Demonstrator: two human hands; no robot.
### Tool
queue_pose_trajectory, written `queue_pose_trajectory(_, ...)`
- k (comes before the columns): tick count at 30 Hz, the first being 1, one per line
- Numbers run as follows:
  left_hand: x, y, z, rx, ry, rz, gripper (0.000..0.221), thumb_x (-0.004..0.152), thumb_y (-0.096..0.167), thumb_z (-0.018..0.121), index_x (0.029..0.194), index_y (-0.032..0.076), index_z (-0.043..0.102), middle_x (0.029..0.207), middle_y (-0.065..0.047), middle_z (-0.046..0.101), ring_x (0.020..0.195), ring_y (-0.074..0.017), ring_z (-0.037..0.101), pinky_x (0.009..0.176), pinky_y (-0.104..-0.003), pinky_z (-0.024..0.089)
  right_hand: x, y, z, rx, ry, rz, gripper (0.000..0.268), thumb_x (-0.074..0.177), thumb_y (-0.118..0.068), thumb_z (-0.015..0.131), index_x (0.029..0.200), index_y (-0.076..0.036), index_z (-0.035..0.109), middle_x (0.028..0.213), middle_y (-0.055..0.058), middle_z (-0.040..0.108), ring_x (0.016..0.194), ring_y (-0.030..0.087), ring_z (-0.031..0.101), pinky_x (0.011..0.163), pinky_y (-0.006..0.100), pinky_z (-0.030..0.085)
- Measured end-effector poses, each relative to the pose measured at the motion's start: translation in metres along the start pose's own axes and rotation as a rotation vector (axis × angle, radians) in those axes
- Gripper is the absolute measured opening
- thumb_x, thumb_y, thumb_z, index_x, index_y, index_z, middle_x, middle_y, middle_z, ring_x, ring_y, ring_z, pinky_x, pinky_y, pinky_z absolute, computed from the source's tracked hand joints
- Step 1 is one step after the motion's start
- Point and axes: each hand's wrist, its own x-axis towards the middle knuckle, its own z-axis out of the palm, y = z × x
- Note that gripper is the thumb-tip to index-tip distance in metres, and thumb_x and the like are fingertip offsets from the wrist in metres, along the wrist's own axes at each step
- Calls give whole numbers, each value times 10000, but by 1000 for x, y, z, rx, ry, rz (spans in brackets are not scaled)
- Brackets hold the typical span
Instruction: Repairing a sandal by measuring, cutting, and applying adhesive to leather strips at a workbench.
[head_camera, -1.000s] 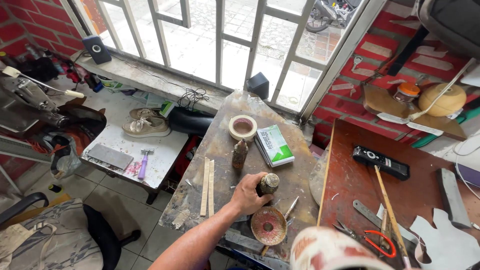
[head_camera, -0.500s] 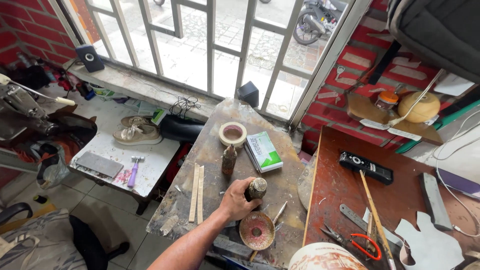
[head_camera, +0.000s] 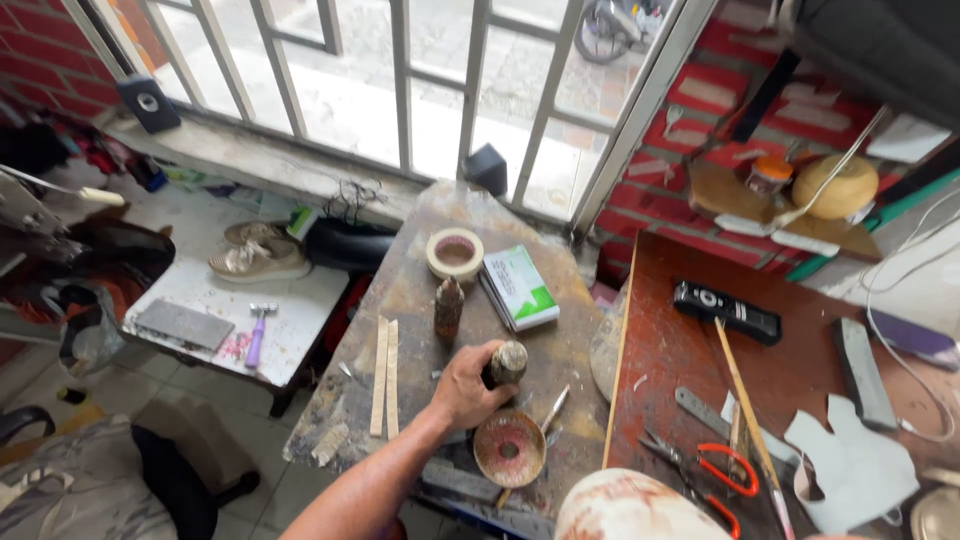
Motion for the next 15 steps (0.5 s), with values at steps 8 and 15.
queue_pose_trajectory(8, 0, -26, 16, 49, 72, 147, 694, 621, 314, 937, 1229, 108, 673, 984, -187, 713, 985, -403, 680, 866, -521, 556, 14, 49, 72, -39, -57, 189, 123, 993, -100, 661, 912, -111, 753, 591, 103, 607, 582, 176, 557, 608, 342, 528)
queue_pose_trajectory(15, -6, -39, 19, 49, 50, 126, 729, 623, 283, 935, 1273, 88, 668, 1049, -171, 719, 1046, -390, 674, 947, -499, 545, 48, 131, 170, 27, -55, 326, 139, 1047, -109, 616, 1032, -24, 725, 710, 204, 648, 644, 227, 645, 562, 400, 552)
